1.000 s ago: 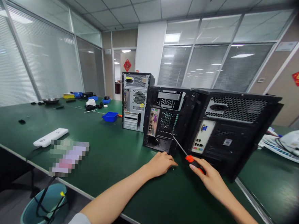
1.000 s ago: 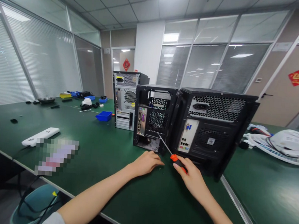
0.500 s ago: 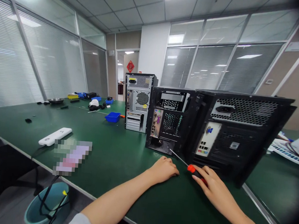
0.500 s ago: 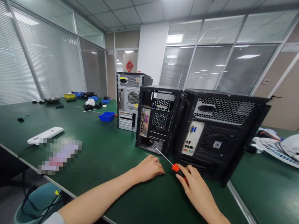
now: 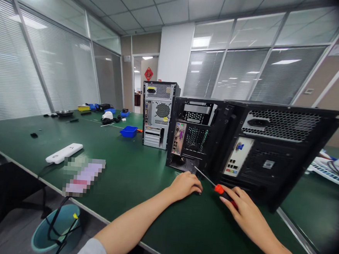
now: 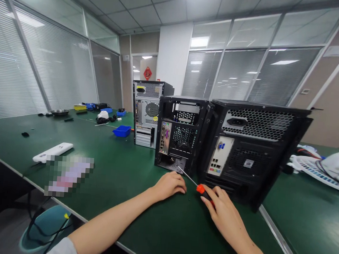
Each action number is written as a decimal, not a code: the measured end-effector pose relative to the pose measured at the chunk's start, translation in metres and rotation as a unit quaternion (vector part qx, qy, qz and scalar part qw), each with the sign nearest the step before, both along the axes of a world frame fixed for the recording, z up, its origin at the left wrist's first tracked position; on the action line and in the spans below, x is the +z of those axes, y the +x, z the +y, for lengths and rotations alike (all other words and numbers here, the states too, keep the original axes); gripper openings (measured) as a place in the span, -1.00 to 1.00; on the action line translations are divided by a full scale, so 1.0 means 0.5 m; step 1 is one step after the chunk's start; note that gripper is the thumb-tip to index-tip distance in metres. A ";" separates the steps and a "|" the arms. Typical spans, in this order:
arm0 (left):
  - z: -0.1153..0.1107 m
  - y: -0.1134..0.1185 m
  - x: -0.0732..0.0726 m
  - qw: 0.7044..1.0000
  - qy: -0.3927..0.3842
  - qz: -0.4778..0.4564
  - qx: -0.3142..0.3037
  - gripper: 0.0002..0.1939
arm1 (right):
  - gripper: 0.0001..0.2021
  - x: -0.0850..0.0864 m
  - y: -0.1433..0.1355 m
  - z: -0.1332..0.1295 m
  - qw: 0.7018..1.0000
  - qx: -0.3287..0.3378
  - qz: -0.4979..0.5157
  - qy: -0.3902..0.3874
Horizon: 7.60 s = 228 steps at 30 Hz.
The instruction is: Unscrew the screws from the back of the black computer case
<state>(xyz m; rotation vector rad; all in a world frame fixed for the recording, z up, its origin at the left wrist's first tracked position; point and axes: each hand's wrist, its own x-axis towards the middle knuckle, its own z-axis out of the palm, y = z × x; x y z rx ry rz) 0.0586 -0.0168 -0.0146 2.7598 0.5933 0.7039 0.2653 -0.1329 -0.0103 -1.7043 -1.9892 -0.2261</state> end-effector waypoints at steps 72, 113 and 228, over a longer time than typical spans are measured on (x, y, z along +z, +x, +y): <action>0.109 -0.174 0.124 0.718 -0.393 -0.550 0.166 -0.60 | -0.56 0.119 -0.187 0.053 0.800 0.155 0.472 -0.337; 0.156 -0.168 0.020 0.937 -0.197 -0.072 0.278 -0.51 | -0.78 -0.006 -0.343 0.143 0.539 0.179 0.694 -0.443; 0.039 -0.244 0.039 0.591 -0.787 -0.176 0.012 -0.74 | -0.87 -0.019 -0.348 0.089 0.875 0.274 -0.107 0.385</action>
